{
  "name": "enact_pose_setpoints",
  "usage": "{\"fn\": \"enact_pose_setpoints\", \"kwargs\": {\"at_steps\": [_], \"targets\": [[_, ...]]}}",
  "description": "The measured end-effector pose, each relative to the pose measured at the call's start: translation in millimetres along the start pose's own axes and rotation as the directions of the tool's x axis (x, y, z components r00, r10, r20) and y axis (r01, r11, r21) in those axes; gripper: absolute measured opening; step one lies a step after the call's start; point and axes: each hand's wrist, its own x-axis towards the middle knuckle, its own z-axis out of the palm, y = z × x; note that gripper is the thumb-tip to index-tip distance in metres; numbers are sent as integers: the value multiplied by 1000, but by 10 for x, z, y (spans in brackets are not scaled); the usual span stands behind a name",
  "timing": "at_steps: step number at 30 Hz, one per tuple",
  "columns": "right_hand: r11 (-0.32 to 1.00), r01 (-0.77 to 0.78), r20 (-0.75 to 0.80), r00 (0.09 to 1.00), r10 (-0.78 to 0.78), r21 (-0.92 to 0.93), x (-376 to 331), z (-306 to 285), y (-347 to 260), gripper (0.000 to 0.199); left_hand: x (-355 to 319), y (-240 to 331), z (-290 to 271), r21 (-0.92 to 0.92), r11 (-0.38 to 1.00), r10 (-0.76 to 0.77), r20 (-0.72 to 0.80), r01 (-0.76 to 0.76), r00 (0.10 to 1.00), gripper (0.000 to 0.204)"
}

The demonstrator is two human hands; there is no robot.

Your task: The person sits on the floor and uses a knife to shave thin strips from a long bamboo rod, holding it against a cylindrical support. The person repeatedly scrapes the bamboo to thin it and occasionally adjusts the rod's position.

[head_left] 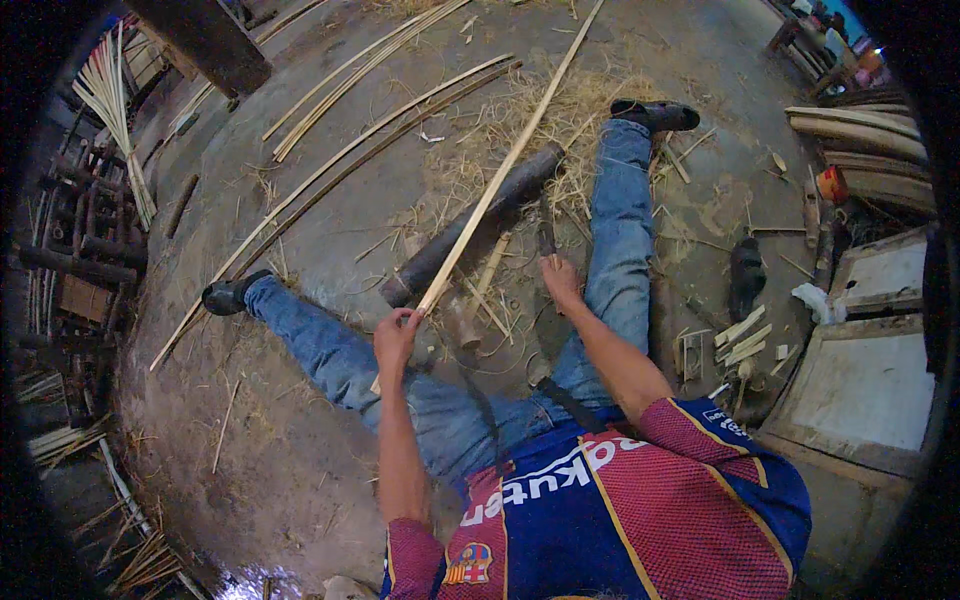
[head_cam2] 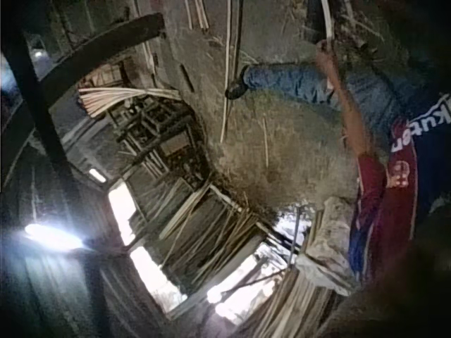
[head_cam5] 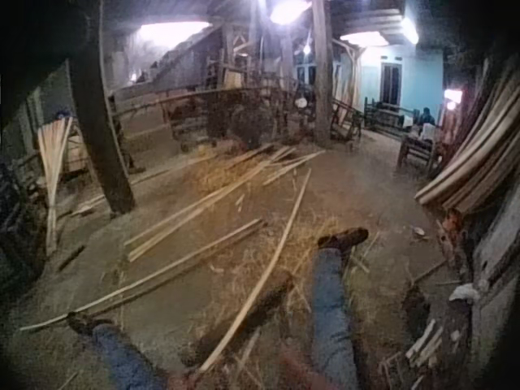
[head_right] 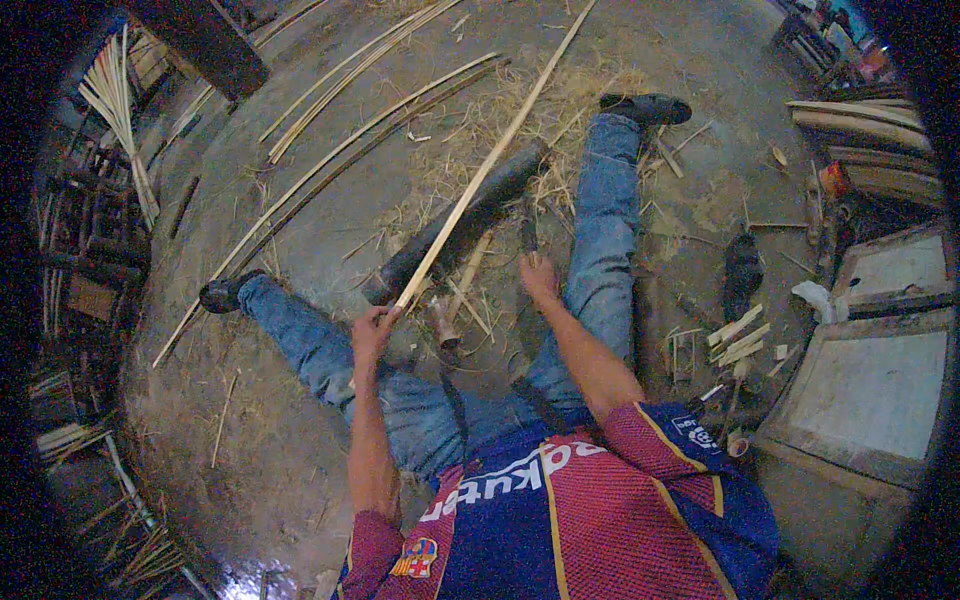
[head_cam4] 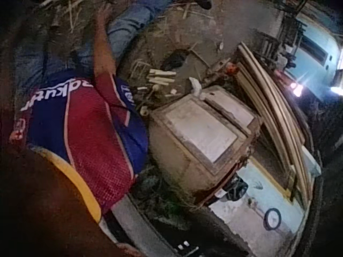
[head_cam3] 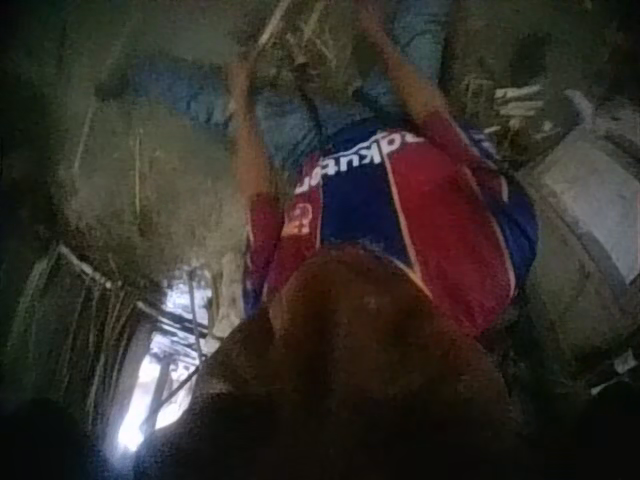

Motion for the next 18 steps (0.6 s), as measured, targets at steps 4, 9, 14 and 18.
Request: {"fn": "enact_pose_setpoints", "kwargs": {"at_steps": [4, 9, 14, 18], "targets": [[991, 31, 106, 993, -45, 127, -561, -96, -735, 48, -56, -275, -62, 43, 997, -56, -84, 59, 995, 43], [987, 47, 65, 996, -58, 155, -319, 53, -327, 42, 414, -143, 164, 192, 981, 30, -212, 12, 977, 67], [953, 261, 116, 953, -279, 153, -694, -99, -800, 38, 752, -701, 179, 65, 990, -121, -57, 125, 991, 67], [929, 357, 122, 922, -367, 93, -636, -270, -871, 35, 415, 14, -182, -289, 947, -72, 227, 138, 971, 56]]}}
